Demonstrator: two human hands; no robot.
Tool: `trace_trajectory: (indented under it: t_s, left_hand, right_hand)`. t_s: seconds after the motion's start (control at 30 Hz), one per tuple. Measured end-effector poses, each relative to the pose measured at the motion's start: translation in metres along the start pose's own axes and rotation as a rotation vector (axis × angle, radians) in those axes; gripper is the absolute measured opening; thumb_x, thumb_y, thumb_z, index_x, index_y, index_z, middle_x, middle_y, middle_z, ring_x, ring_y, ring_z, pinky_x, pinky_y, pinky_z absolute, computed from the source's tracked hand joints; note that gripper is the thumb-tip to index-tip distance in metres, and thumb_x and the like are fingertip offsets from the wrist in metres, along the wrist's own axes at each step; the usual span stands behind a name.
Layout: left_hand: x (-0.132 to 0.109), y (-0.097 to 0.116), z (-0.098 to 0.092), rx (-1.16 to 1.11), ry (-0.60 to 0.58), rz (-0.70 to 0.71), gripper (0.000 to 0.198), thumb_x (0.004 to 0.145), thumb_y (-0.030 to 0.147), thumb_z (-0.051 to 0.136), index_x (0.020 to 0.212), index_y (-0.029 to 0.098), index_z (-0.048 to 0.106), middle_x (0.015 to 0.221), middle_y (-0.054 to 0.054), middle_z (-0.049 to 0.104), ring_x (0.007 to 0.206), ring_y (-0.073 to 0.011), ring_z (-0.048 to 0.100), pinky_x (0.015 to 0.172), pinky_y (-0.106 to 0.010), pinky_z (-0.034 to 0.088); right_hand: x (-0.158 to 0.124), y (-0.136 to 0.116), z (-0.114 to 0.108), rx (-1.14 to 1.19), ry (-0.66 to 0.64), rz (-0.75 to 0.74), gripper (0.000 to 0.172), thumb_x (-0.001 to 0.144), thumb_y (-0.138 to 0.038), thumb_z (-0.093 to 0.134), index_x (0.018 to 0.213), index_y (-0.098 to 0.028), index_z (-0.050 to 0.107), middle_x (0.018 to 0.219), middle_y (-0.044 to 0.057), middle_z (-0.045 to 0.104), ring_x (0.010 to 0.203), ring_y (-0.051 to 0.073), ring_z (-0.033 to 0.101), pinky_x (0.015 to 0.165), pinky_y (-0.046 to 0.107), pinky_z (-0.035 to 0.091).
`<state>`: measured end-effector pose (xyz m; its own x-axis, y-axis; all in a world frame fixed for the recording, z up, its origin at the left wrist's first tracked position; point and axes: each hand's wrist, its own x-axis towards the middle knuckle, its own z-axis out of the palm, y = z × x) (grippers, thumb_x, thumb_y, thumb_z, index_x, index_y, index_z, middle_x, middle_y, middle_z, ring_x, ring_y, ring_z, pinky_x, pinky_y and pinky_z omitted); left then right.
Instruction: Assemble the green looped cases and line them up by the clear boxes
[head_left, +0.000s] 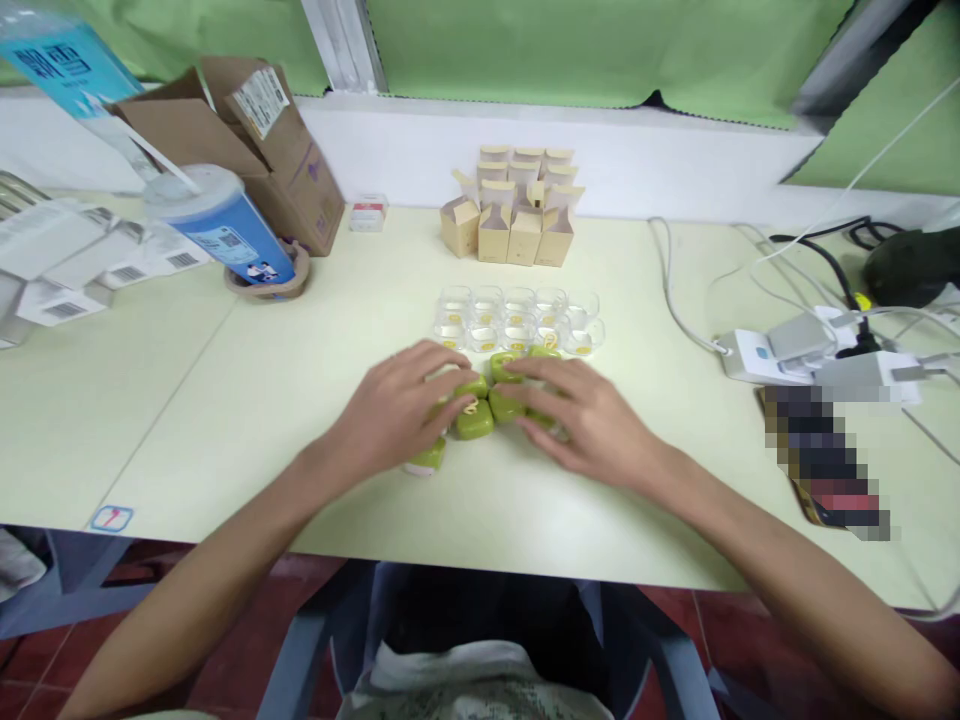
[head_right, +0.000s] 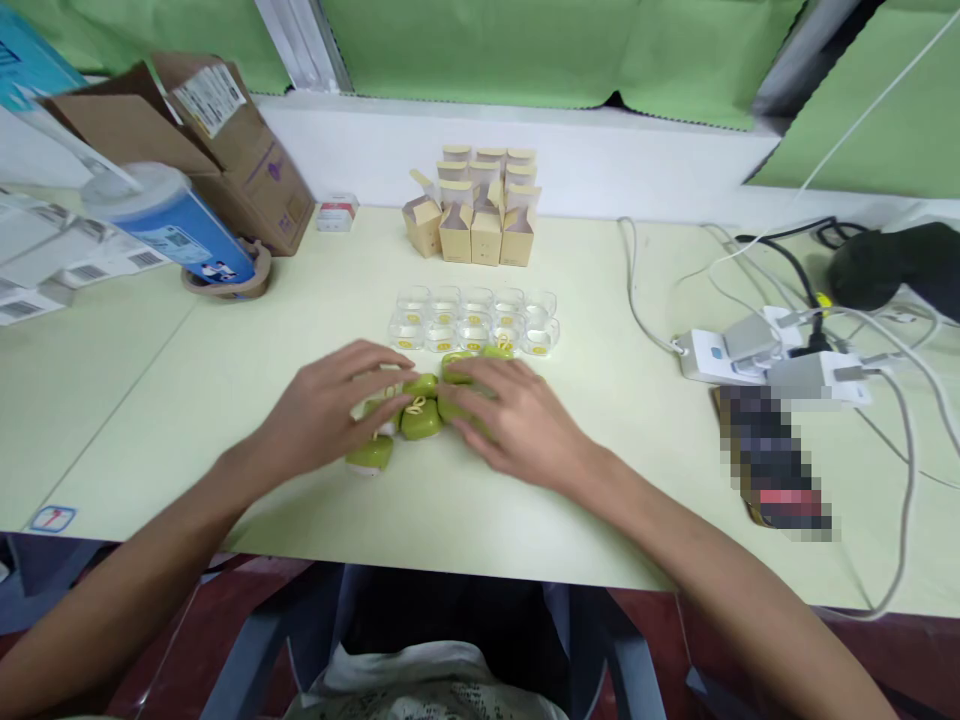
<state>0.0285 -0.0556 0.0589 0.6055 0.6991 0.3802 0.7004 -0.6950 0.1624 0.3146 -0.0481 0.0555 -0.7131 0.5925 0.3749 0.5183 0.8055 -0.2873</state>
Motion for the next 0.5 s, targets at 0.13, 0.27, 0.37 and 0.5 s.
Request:
trace_trajectory:
  t_s: [0.13, 0.27, 0.37, 0.5]
  left_hand:
    - [0.052, -0.039, -0.001, -0.013, -0.018, -0.183, 0.026, 0.108, 0.033, 0.061, 0.12, 0.021, 0.08, 0.122, -0.01, 0.083, 0.123, -0.0327, 0.07, 0.105, -0.051, 0.059]
    - [0.1, -0.059, 0.017, 0.006, -0.124, -0.139, 0.022, 0.095, 0.031, 0.075, 0.112, 0.019, 0.084, 0.122, -0.013, 0.083, 0.136, -0.0399, 0.06, 0.111, -0.058, 0.054]
    - [0.116, -0.064, 0.03, 0.047, -0.15, -0.106, 0.011, 0.088, 0.022, 0.078, 0.096, 0.018, 0.085, 0.12, -0.014, 0.083, 0.135, -0.0422, 0.059, 0.108, -0.06, 0.054]
    - [0.117, -0.071, 0.037, 0.029, -0.151, -0.05, 0.017, 0.091, 0.014, 0.069, 0.087, 0.021, 0.085, 0.119, -0.012, 0.083, 0.127, -0.0368, 0.063, 0.102, -0.055, 0.056]
  right_hand:
    - [0.033, 0.054, -0.03, -0.055, 0.098, 0.285, 0.029, 0.105, -0.027, 0.061, 0.121, -0.022, 0.085, 0.116, 0.012, 0.086, 0.109, 0.035, 0.076, 0.095, 0.052, 0.06]
    - [0.064, 0.1, -0.034, -0.148, 0.066, 0.397, 0.028, 0.096, -0.023, 0.066, 0.115, -0.019, 0.087, 0.11, 0.013, 0.085, 0.105, 0.035, 0.072, 0.095, 0.052, 0.056]
    - [0.073, 0.109, -0.023, -0.219, -0.041, 0.388, 0.033, 0.09, -0.017, 0.071, 0.119, -0.015, 0.088, 0.116, 0.017, 0.085, 0.114, 0.041, 0.069, 0.093, 0.053, 0.057]
    - [0.074, 0.107, -0.01, -0.277, -0.173, 0.376, 0.039, 0.087, -0.009, 0.071, 0.123, -0.011, 0.087, 0.113, 0.019, 0.086, 0.117, 0.043, 0.066, 0.088, 0.052, 0.057]
